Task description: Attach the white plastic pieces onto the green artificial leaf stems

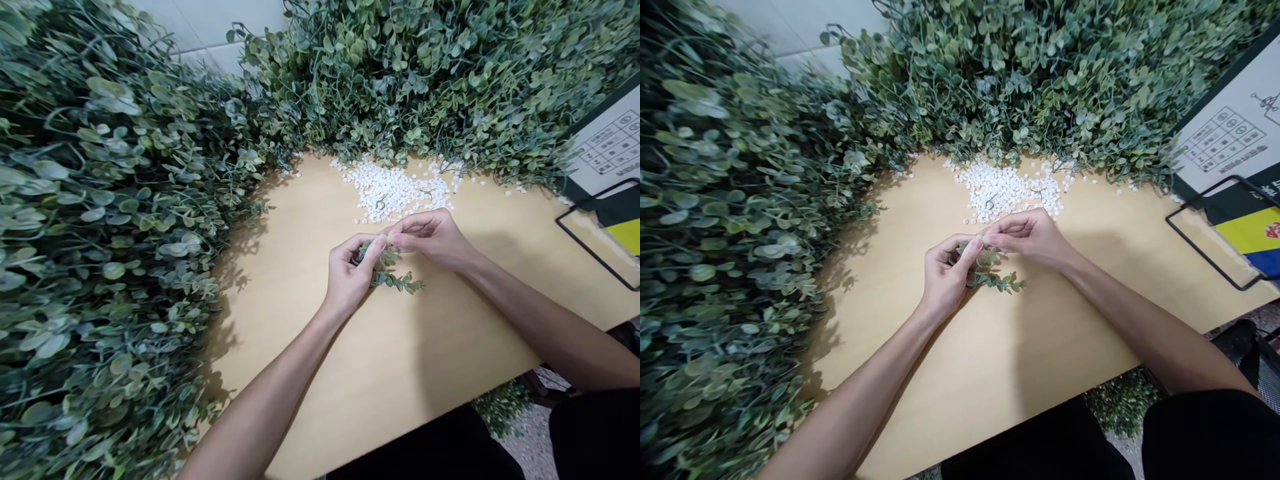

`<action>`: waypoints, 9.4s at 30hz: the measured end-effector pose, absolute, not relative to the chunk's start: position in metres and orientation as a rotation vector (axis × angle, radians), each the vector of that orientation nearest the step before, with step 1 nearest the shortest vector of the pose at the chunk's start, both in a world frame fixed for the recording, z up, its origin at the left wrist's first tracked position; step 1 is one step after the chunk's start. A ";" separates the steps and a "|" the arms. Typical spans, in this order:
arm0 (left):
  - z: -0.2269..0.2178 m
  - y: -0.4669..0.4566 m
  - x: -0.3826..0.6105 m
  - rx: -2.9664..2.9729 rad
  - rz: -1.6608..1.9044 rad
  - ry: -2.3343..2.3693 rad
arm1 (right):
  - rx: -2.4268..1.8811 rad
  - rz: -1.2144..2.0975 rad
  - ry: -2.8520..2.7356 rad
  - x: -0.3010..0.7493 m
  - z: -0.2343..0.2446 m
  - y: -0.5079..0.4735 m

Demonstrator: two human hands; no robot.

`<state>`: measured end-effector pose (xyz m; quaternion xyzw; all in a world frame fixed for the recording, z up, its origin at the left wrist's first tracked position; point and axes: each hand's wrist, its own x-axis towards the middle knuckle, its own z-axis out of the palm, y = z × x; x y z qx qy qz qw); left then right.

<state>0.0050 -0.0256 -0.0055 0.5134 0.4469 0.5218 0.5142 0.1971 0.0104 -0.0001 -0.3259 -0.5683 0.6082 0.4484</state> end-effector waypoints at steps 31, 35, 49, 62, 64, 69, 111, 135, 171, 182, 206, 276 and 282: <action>-0.009 -0.023 0.007 1.115 1.352 1.030 | -0.852 1.344 -1.238 0.172 0.004 -0.001; -0.008 -0.022 0.009 0.917 1.355 0.929 | -0.929 1.142 -1.223 0.185 0.006 0.011; -0.009 -0.023 0.015 1.146 1.359 0.960 | -1.032 0.071 -1.984 0.213 -0.016 0.032; -0.010 -0.020 0.012 1.092 1.346 0.885 | -1.111 0.079 -2.099 0.212 -0.024 0.033; -0.011 -0.020 0.012 1.075 1.327 0.869 | -1.109 0.085 -2.103 0.212 -0.023 0.033; -0.009 -0.020 0.012 0.984 1.350 0.836 | -1.099 0.121 -2.085 0.212 -0.020 0.032; -0.007 -0.019 0.010 0.923 1.176 0.827 | -0.963 0.283 -1.847 0.207 -0.010 0.028; -0.006 -0.022 0.011 0.965 1.130 0.871 | -0.933 0.525 -1.624 0.202 -0.009 0.024; 0.000 -0.025 0.012 0.874 1.217 0.993 | -0.860 1.397 -1.322 0.202 0.014 0.016; 0.000 -0.026 0.011 0.899 1.198 1.004 | -0.804 1.461 -1.323 0.204 0.012 0.018; 0.003 -0.025 0.010 0.883 1.156 1.010 | -0.827 1.437 -1.357 0.206 0.012 0.019; -0.007 -0.024 0.013 1.066 1.299 0.977 | -0.962 1.344 -1.244 0.205 0.023 0.019; -0.007 -0.021 0.016 0.998 1.336 1.008 | -1.178 0.739 -1.407 0.225 0.019 0.031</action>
